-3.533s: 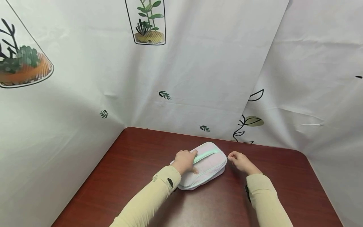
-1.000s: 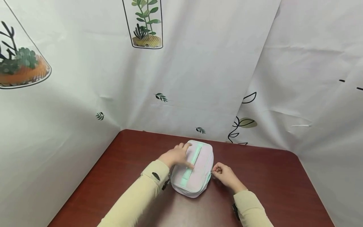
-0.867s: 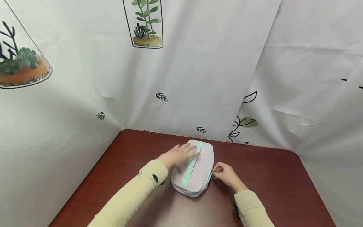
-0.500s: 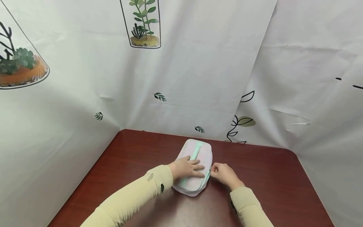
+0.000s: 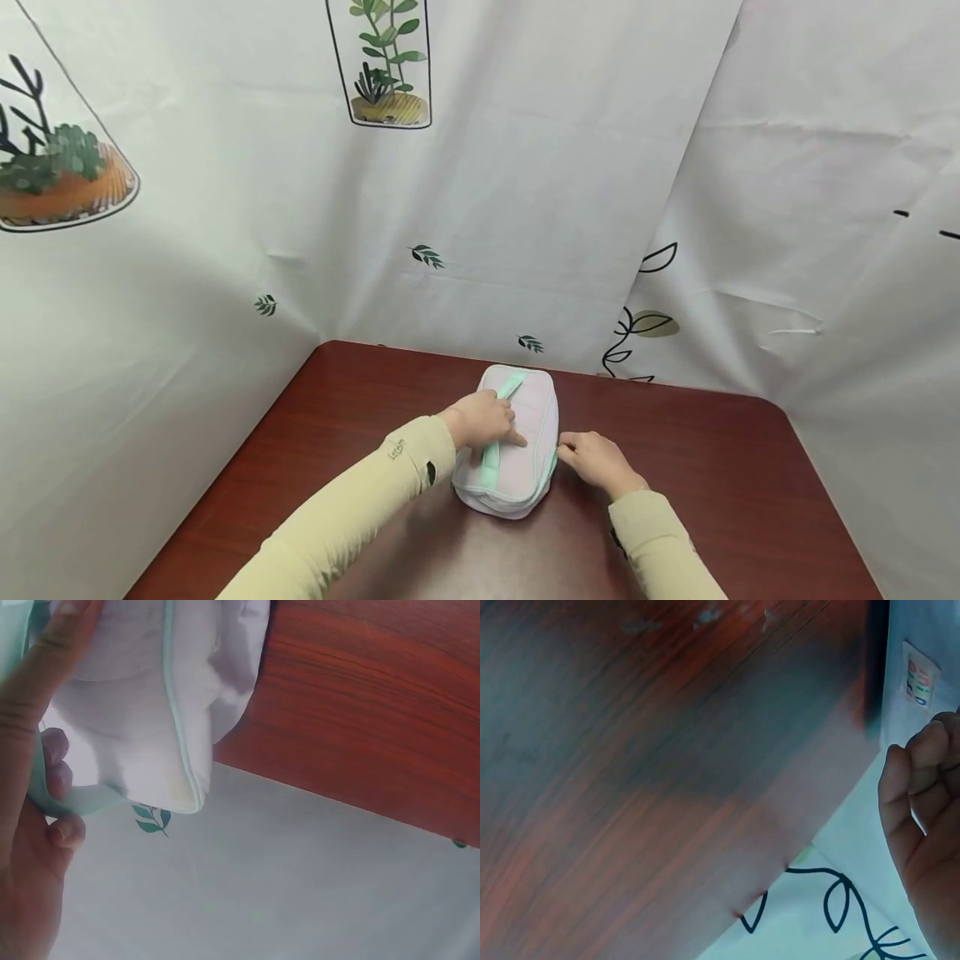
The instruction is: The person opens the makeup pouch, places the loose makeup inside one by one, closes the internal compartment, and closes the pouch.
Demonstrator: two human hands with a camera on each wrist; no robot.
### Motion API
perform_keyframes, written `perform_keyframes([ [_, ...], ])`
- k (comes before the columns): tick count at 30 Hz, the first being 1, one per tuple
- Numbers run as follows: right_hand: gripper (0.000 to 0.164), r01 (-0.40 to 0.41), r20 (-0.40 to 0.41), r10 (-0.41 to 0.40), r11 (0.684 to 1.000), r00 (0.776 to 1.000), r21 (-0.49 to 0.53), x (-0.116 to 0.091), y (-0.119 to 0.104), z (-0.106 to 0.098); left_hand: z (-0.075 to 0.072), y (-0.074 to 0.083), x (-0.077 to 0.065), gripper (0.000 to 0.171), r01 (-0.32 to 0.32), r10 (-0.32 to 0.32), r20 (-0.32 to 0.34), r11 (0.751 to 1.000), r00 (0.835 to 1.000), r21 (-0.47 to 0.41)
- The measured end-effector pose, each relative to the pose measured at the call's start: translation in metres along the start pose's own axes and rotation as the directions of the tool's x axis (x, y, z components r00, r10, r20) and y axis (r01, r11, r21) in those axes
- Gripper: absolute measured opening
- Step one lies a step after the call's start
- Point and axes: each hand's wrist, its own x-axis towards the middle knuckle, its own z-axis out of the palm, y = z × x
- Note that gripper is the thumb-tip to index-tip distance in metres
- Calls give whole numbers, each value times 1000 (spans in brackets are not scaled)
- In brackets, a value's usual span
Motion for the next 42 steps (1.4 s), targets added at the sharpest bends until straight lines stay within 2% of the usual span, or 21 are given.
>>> perform_keyframes([
  [4, 23, 24, -20, -24, 999, 1000, -28, 1, 2, -2, 0, -6, 3, 87, 58, -56, 21, 992, 998, -114],
  [10, 23, 89, -71, -96, 991, 993, -96, 1, 2, -3, -1, -13, 5, 86, 139, -134, 40, 954, 990, -265],
  [15, 27, 154, -91, -166, 980, 982, -126, -4, 2, -2, 1, -16, 7, 81, 217, -205, 71, 926, 976, -309],
  [19, 29, 183, -103, -195, 976, 975, -119, -10, 2, -3, 4, -18, 7, 77, 287, -271, 96, 898, 958, -332],
  [22, 30, 183, -108, -196, 976, 975, -119, -12, 3, -3, 4, -19, 7, 75, 326, -307, 111, 878, 945, -349],
  [27, 31, 155, -121, -168, 982, 978, -113, -14, 4, -6, 4, -20, 8, 71, 360, -348, 99, 860, 932, -361],
  [32, 29, 116, -119, -126, 989, 985, -90, -12, 3, -7, 5, -20, 9, 67, 417, -417, 80, 838, 905, -352],
  [38, 22, 60, -93, -57, 998, 994, 35, -11, 4, -6, 8, -21, 12, 71, 451, -450, 95, 814, 888, -365],
  [42, 20, 67, -124, -55, 993, 991, 101, -10, 4, -3, 9, -21, 12, 73, 473, -473, 99, 795, 875, -380],
])
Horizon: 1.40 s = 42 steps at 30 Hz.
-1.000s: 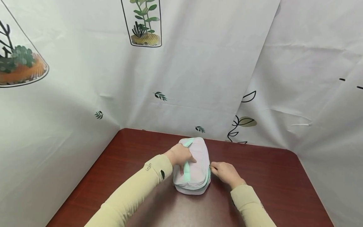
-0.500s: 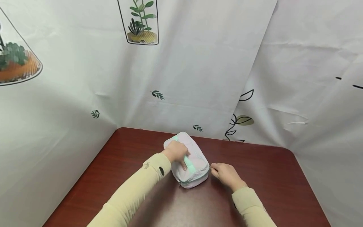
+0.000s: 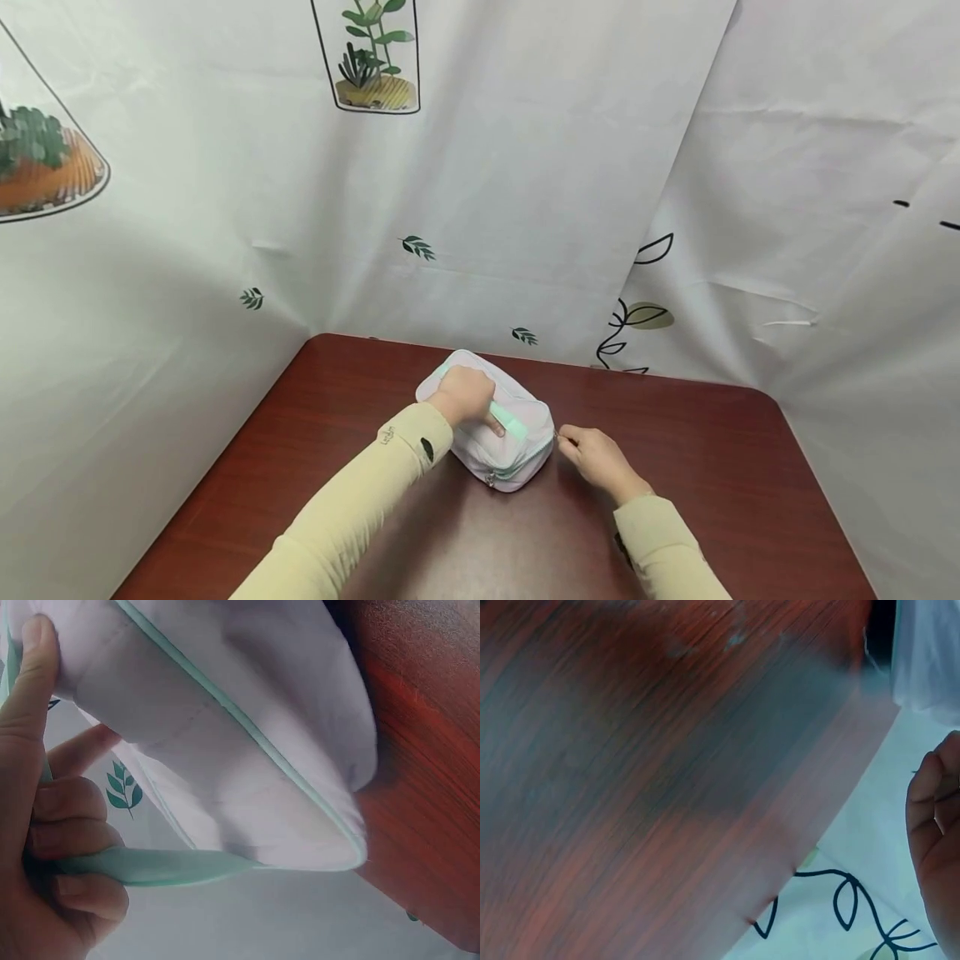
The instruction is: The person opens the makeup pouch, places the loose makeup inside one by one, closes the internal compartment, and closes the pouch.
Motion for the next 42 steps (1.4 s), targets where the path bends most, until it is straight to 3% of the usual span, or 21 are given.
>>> perform_keyframes([
  [6, 25, 31, -50, -30, 999, 998, 16, 2, -1, 1, 0, 4, 1, 68, 37, -37, -15, 999, 999, -13],
  [19, 22, -11, -16, 11, 1000, 1000, -11, 3, -10, 4, -3, 8, 5, 72, 101, -99, 39, 994, 994, -45],
  [31, 21, -13, -36, 12, 999, 999, -42, -3, -15, 7, -1, 21, 7, 72, 185, -185, 11, 981, 983, -60],
  [36, 19, -15, -69, 10, 997, 998, -74, -5, -17, 8, -2, 22, 9, 74, 209, -205, 42, 974, 978, -93],
  [42, 19, 59, -67, -65, 995, 996, -84, -8, -29, 13, -4, 18, 11, 72, 267, -263, 47, 952, 964, -148],
])
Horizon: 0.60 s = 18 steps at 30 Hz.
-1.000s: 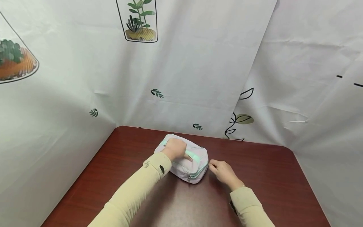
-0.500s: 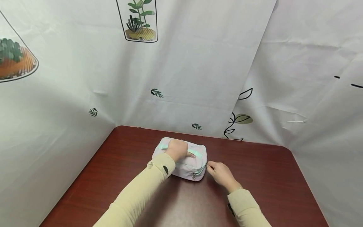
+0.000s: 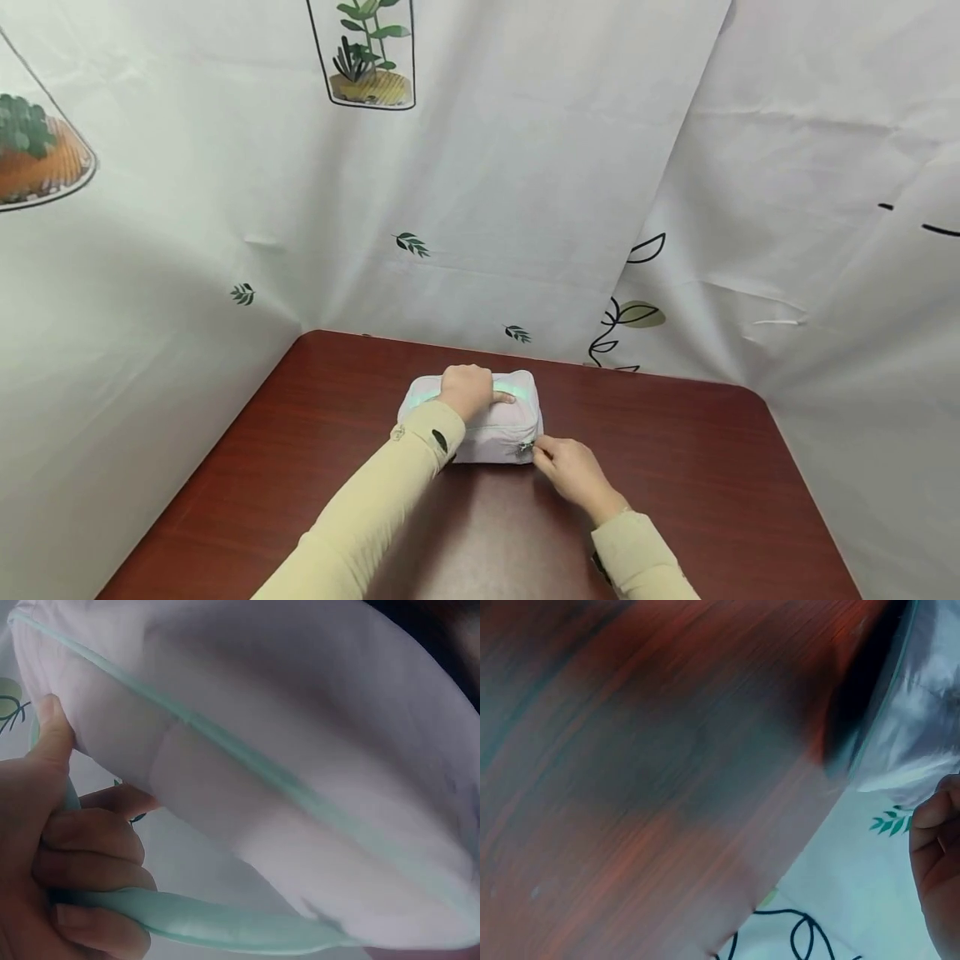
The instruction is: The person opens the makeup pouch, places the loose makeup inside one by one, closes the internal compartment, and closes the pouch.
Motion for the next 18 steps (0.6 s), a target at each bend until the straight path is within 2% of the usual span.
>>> perform_keyframes([
  [3, 22, 7, -22, -7, 1000, 1000, -7, 0, -5, 2, -2, -1, 0, 71, 7, -7, -6, 1000, 1000, -27],
  [7, 26, -46, -35, 45, 999, 998, -14, 2, -10, 4, -3, -2, -1, 68, 16, -16, 0, 997, 1000, -76],
  [13, 24, -77, -43, 74, 994, 996, -82, 7, -17, 11, -6, -1, -1, 66, 34, -31, 24, 990, 999, -141],
  [15, 23, -131, -21, 130, 988, 991, -81, 5, -15, 13, -5, 0, -2, 65, 28, -22, 38, 986, 999, -162],
  [18, 19, -242, 33, 243, 970, 970, -31, -2, -8, 16, -4, 3, -2, 57, -1, 11, 48, 980, 999, -198],
])
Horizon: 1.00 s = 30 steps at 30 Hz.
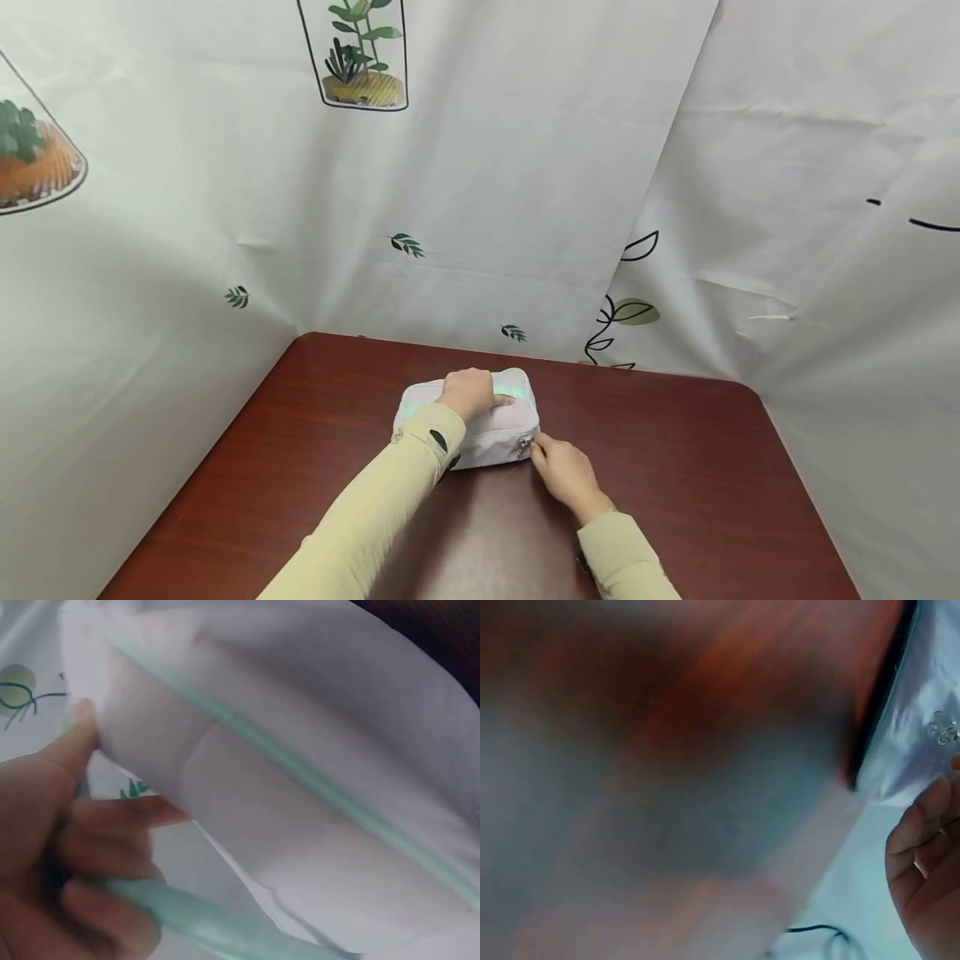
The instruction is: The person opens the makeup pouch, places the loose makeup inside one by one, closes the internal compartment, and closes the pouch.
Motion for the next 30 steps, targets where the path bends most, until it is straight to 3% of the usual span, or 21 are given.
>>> perform_keyframes([
  [4, 15, -107, 106, 99, 992, 989, 72, -6, 12, -2, -3, -11, 1, 37, -97, 98, 2, 991, 995, -87],
  [8, 15, -214, 154, 190, 964, 970, 160, -9, 17, -8, -7, -49, 0, 42, -163, 165, -9, 965, 986, -204],
  [11, 19, -252, 201, 193, 910, 960, 330, -12, 16, -11, 1, -85, -2, 48, -121, 133, 16, 945, 991, -304],
  [15, 32, -269, 359, 68, 791, 931, 549, -14, 12, -12, 22, -118, -5, 47, -44, 108, 125, 903, 986, -428],
  [17, 37, -279, 401, 21, 750, 916, 599, -10, 11, -13, 31, -124, -8, 48, -31, 117, 146, 872, 982, -488],
  [19, 39, -291, 403, 29, 738, 915, 608, -4, 10, -15, 36, -125, -10, 44, -30, 122, 137, 845, 983, -534],
  [23, 42, -347, 385, 125, 731, 914, 587, 15, 11, -23, 37, -120, -13, 21, -56, 148, 126, 835, 981, -548],
  [25, 48, -403, 388, 190, 692, 902, 599, 24, 11, -27, 37, -114, -16, 23, -58, 194, 189, 828, 962, -557],
  [27, 57, -447, 396, 234, 645, 888, 620, 34, 10, -29, 37, -103, -20, 24, -50, 258, 285, 816, 923, -576],
  [28, 61, -457, 397, 246, 627, 884, 631, 39, 9, -30, 39, -97, -22, 24, -44, 291, 334, 808, 896, -587],
  [30, 66, -471, 401, 257, 597, 879, 649, 47, 7, -32, 42, -82, -26, 25, -33, 365, 425, 789, 828, -614],
])
